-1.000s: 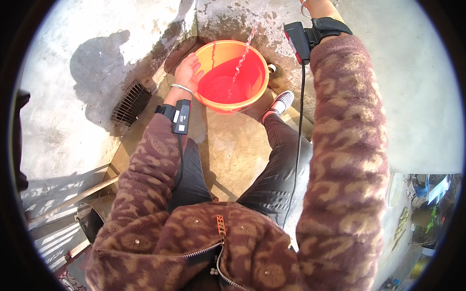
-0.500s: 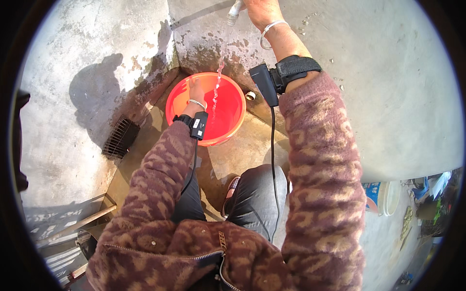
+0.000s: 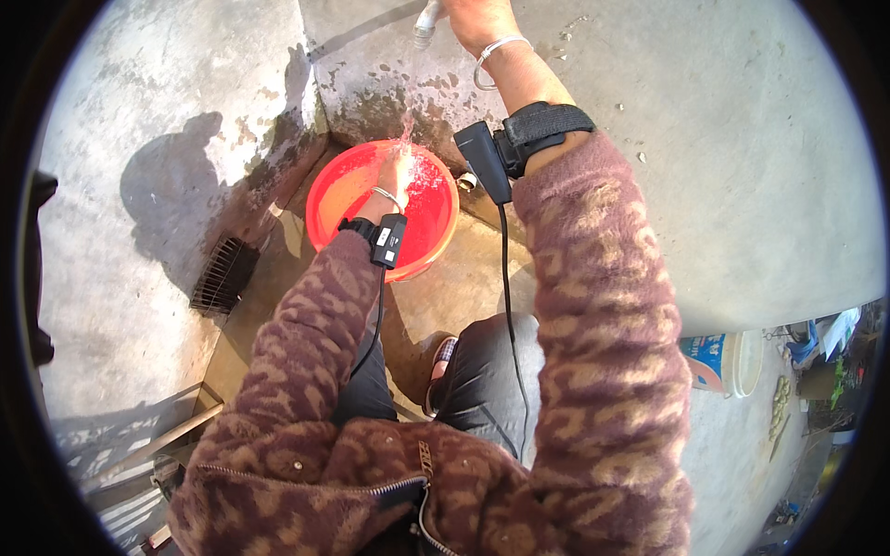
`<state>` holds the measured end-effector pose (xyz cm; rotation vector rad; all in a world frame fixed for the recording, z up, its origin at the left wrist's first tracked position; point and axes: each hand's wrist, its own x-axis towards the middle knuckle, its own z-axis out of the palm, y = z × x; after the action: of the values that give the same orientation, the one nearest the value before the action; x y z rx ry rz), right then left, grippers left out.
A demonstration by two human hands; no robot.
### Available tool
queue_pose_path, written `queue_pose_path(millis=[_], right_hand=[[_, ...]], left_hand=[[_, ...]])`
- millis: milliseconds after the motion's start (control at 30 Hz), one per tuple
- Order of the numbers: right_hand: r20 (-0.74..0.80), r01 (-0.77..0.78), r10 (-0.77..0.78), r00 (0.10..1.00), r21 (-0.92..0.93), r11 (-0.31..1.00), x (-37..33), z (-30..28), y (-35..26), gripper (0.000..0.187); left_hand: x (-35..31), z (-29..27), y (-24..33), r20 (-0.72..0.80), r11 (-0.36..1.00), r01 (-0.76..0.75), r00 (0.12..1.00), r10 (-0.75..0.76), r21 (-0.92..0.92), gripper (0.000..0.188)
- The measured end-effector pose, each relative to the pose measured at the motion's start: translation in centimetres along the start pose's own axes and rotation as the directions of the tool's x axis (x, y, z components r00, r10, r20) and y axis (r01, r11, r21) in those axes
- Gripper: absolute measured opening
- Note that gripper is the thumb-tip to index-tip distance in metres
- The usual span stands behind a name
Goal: The person washes small round vegetables in a red bucket, then transfers them to a white bowl. They rinse the bucket under a tap, wipe its interior, and refill it with water.
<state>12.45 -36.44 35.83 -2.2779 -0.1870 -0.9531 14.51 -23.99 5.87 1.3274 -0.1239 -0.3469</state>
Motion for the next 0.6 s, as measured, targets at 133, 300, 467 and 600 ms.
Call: queue_pose_path(millis=[133, 300, 467, 600], right_hand=[[-0.006, 0.005, -0.005, 1.0, -0.019, 1.0, 0.0, 0.1, -0.3, 0.049], [-0.018, 0.009, -0.01, 1.0, -0.053, 0.999, 0.0, 0.2, -1.0, 0.051], [-0.025, 0.022, -0.024, 0.999, -0.082, 0.996, -0.3, 0.2, -1.5, 0.052], [-0.024, 0.028, -0.031, 0.999, -0.093, 0.995, -0.7, 0.3, -1.5, 0.053]], left_hand=[[2.7, -5.3, -2.7, -0.153, 0.999, 0.027, 0.988, -0.032, -0.033, 0.024], [3.8, -16.7, -5.1, -0.289, 0.861, -0.02, 0.938, 0.192, 0.508, 0.055], [-3.1, -22.4, -4.6, -0.56, 0.827, 0.275, 0.826, 0.057, 0.491, 0.072], [-11.1, -18.5, -7.2, -0.706, 0.915, 0.385, 0.681, -0.194, 0.12, 0.086]])
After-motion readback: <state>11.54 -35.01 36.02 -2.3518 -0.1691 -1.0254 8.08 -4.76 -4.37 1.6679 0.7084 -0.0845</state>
